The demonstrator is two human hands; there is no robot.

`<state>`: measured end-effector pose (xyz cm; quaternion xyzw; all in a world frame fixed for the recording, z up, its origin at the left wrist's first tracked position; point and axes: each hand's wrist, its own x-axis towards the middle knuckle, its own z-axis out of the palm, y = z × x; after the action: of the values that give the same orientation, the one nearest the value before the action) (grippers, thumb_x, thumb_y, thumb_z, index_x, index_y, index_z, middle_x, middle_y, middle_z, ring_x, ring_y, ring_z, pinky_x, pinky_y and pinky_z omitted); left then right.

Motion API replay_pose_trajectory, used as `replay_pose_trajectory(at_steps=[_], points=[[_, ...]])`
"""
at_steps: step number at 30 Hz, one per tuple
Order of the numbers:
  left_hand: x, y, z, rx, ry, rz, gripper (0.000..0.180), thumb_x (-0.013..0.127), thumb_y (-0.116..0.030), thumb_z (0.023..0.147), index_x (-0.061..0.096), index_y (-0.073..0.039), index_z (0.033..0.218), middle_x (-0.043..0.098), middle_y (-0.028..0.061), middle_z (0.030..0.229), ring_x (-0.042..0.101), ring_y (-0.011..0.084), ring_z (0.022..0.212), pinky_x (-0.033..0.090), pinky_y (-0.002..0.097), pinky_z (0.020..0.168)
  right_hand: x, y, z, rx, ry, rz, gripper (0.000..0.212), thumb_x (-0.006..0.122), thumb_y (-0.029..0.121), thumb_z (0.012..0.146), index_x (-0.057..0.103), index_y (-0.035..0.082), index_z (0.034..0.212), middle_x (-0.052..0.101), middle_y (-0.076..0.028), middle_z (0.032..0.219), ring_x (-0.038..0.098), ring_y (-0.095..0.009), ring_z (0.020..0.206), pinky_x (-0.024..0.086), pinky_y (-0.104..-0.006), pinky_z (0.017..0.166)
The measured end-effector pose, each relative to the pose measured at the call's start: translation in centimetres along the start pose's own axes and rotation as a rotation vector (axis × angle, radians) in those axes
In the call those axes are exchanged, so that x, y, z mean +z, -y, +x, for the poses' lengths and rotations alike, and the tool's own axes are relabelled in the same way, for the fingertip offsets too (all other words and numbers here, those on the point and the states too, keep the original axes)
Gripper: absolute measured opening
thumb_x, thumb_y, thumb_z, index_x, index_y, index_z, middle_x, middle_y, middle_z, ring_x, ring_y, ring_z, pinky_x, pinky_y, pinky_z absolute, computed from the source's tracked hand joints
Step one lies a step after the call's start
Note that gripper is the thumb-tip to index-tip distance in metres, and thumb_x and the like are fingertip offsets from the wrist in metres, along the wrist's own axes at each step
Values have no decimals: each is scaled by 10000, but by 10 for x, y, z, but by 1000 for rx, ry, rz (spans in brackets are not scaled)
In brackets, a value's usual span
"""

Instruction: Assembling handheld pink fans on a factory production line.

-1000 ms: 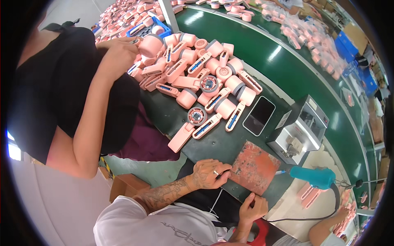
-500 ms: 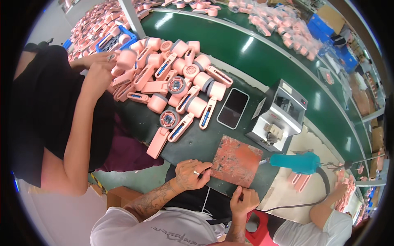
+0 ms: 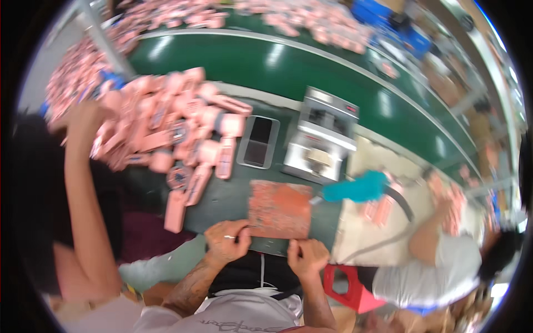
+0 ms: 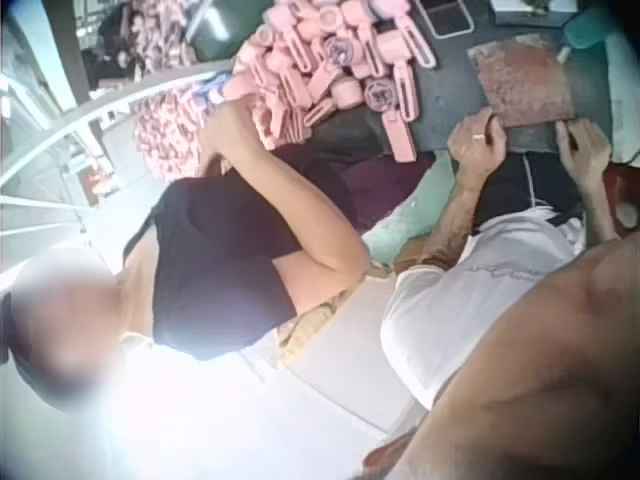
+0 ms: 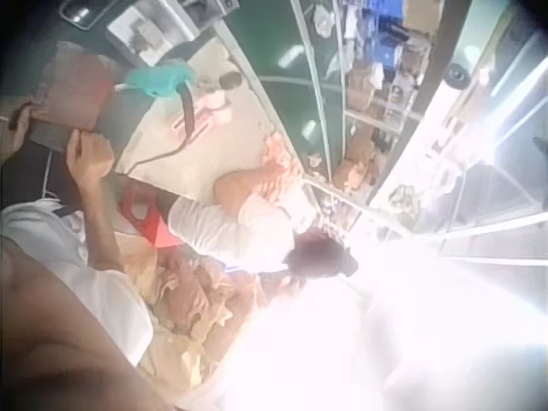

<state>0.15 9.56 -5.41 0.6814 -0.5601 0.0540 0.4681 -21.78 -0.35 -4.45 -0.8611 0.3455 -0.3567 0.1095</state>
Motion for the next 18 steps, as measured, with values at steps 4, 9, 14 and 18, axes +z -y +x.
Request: replay_pose_trajectory(at_steps=[4, 9, 14, 18], points=[[-9, 5, -10, -8, -1, 51, 188, 701, -47, 839, 693, -35, 1027, 659, 98, 752, 584, 269, 560, 473, 384, 532, 6, 6, 4, 16, -40, 79, 250, 795, 120, 824, 585, 134, 691, 508, -24, 578, 509, -249, 491, 391, -402, 496], [4, 2, -4, 62, -23, 12, 163, 681, -66, 884, 689, -5, 1036, 618, 90, 711, 538, 259, 520, 442, 379, 507, -4, 1, 0, 2, -66, 21, 220, 794, 121, 835, 609, 128, 716, 529, -7, 600, 515, -214, 501, 396, -363, 501], [2, 1, -9, 34, 2, 1, 186, 658, -65, 930, 651, -10, 1108, 574, 92, 691, 523, 267, 513, 408, 388, 496, -4, 1, -2, 15, -37, 2, 254, 803, 158, 831, 584, 124, 706, 533, -29, 626, 551, -215, 544, 421, -352, 516], [-5, -3, -8, -21, 67, 6, 151, 625, -58, 955, 657, 2, 1089, 678, 183, 849, 644, 361, 674, 500, 419, 595, -5, 2, 1, 11, -33, 4, 268, 802, 161, 834, 574, 124, 698, 523, -30, 621, 548, -216, 543, 416, -354, 514]])
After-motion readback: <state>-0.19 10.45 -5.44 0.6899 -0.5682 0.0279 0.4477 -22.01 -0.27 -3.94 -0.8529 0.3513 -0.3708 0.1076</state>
